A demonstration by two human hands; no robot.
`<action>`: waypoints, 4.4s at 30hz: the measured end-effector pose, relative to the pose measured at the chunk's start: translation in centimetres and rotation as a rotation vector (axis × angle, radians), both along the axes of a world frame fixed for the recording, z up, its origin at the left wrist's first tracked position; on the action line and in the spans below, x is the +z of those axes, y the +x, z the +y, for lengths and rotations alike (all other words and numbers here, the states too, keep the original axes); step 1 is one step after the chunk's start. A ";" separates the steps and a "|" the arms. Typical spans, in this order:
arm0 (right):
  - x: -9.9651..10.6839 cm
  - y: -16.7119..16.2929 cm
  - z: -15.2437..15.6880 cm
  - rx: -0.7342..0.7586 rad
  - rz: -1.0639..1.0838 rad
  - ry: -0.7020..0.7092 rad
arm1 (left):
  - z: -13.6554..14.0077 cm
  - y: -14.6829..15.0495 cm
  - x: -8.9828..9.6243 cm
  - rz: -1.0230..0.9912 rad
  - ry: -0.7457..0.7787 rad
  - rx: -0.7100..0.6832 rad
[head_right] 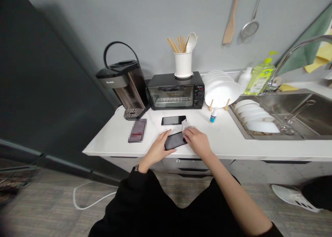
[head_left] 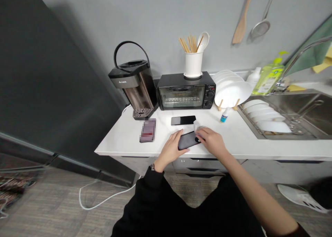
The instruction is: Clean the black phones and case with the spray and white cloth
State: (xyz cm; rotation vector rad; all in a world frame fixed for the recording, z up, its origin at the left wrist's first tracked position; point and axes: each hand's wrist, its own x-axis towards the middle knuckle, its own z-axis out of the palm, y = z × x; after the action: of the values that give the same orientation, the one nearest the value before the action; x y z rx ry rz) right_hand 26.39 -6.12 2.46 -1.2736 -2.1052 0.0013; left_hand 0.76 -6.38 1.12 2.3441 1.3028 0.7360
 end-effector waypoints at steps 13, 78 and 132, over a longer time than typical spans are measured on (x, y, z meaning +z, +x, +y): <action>-3.2 -5.6 -2.7 0.030 -0.003 -0.093 | 0.3 0.1 -0.1 -0.057 -0.037 -0.040; -3.0 -4.8 -4.0 0.109 -0.163 -0.051 | 0.8 -0.3 -0.1 0.027 -0.072 -0.042; -2.5 -4.6 -1.9 0.003 -0.147 -0.097 | 0.7 0.4 -0.3 0.022 -0.017 0.001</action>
State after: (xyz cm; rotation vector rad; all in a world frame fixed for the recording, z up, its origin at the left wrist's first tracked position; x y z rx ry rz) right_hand 21.83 -8.06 -0.03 -1.3637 -2.2568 0.0114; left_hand 1.14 -5.70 0.84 2.3443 1.3147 0.6985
